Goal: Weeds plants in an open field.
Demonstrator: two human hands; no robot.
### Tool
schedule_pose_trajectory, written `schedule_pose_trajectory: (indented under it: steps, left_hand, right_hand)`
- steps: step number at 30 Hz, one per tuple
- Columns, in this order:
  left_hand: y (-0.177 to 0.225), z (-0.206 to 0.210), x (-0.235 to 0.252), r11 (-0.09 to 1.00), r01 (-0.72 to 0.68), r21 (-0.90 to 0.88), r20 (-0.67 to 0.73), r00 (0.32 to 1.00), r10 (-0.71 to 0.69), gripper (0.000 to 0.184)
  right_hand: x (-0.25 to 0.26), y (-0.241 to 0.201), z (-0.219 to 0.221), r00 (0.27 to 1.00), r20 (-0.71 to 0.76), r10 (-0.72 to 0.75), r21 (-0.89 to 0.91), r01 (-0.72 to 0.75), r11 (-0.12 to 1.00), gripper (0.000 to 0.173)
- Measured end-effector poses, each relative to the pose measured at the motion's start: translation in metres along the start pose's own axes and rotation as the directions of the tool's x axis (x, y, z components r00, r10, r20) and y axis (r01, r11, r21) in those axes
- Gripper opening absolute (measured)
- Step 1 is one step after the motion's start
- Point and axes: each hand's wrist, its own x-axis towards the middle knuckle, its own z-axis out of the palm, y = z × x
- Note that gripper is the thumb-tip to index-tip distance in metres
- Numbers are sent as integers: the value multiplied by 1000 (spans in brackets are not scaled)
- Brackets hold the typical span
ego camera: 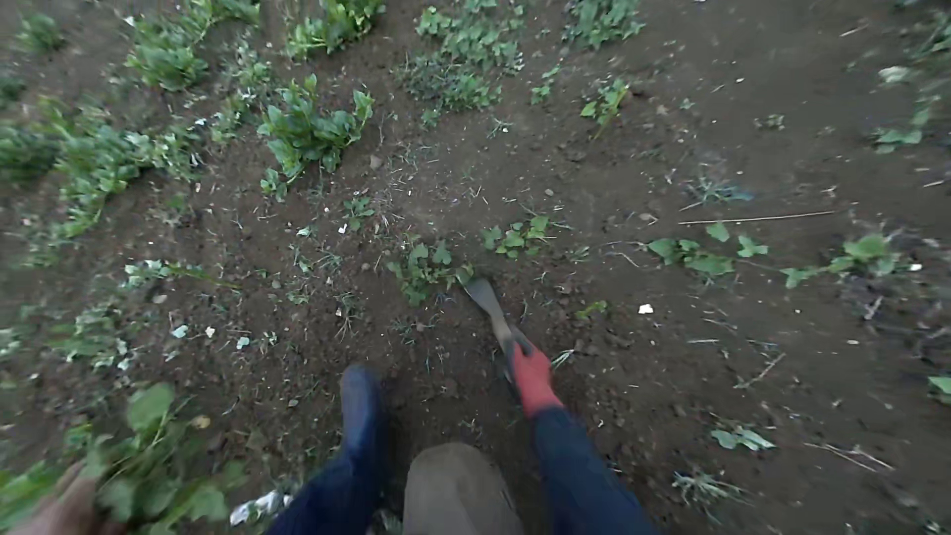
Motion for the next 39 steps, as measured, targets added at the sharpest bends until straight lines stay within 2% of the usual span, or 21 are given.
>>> schedule_pose_trajectory:
  steps: [2, 3, 4, 6, 8, 10, 12, 15, 17, 19, 20, 21, 23, 24, 26, 28, 30, 32, 34, 36, 39]
  left_hand:
    - [60, 15, 46, 975, -220, -26, -70, 973, 218, 46]
    - [91, 27, 74, 939, -344, 0, -120, 932, 341, 40]
    - [122, 41, 95, 899, -438, -4, -123, 892, 434, 37]
    - [179, 60, 137, 837, -544, -63, -74, 839, 539, 38]
    - [213, 77, 172, 796, -594, -121, -57, 804, 591, 41]
    - [237, 96, 201, 790, -582, -193, -55, 810, 583, 39]
    - [263, 106, 230, 802, -530, -277, -39, 840, 542, 44]
    - [314, 114, 267, 820, -488, -299, 113, 835, 538, 64]
    - [349, 127, 292, 794, -553, -254, 214, 768, 604, 69]
    - [365, 158, 293, 752, -629, -198, 375, 660, 651, 75]
    - [367, 169, 289, 720, -673, -166, 445, 601, 664, 79]
    - [362, 179, 283, 694, -703, -151, 482, 561, 673, 81]
    - [337, 194, 271, 668, -730, -145, 459, 549, 699, 69]
    - [323, 197, 267, 672, -730, -126, 443, 564, 697, 61]
    - [290, 204, 263, 724, -686, -79, 440, 628, 642, 53]
    - [255, 208, 262, 801, -596, -57, 403, 720, 565, 49]
    - [218, 212, 262, 851, -520, -69, 239, 820, 520, 42]
    - [184, 213, 259, 880, -458, -126, 103, 876, 471, 43]
    - [161, 205, 250, 899, -380, -219, 81, 911, 405, 48]
    - [155, 198, 244, 897, -311, -315, 67, 935, 347, 53]
    - [186, 191, 238, 833, -356, -423, -17, 922, 386, 60]
  right_hand:
    - [48, -44, 36, 998, 50, -42, -84, 46, 995, 43]
    - [54, -49, 42, 997, 54, -54, -131, 60, 990, 44]
    - [45, -37, 35, 997, 44, -66, -176, 73, 982, 45]
    - [-7, -5, -11, 994, 0, -105, -209, 103, 973, 44]
    - [-83, 29, -66, 997, -60, -46, -177, 35, 984, 42]
    - [-133, 52, -109, 994, -54, 90, -115, -96, 989, 45]
    - [-121, 62, -106, 989, -15, 148, -81, -149, 985, 46]
    - [-36, 41, -38, 993, 71, 95, -172, -82, 982, 40]
    - [-8, 31, -28, 995, 95, 20, -283, 8, 959, 40]
    - [-28, 20, -48, 997, 75, -35, -461, 66, 885, 40]
    - [-45, 16, -58, 998, 26, -57, -485, 62, 873, 40]
    - [-63, 15, -66, 998, -42, -46, -429, 23, 903, 39]
    - [-87, 19, -73, 981, -183, 67, -149, -95, 984, 41]
    - [-82, 17, -70, 963, -238, 123, 1, -126, 992, 43]
    - [-29, -3, -51, 936, -310, 168, 158, -123, 980, 43]
    - [45, -49, -21, 934, -305, 189, 189, -135, 973, 43]
    - [81, -78, -1, 938, -303, 168, 193, -113, 975, 44]
    - [58, -80, -10, 946, -301, 116, 141, -76, 987, 44]
    - [-2, -66, -32, 947, -307, 91, 62, -76, 995, 43]
    - [-40, -52, -40, 946, -303, 119, 80, -100, 992, 44]
    - [-2, -56, -19, 935, -264, 236, 111, -214, 971, 40]
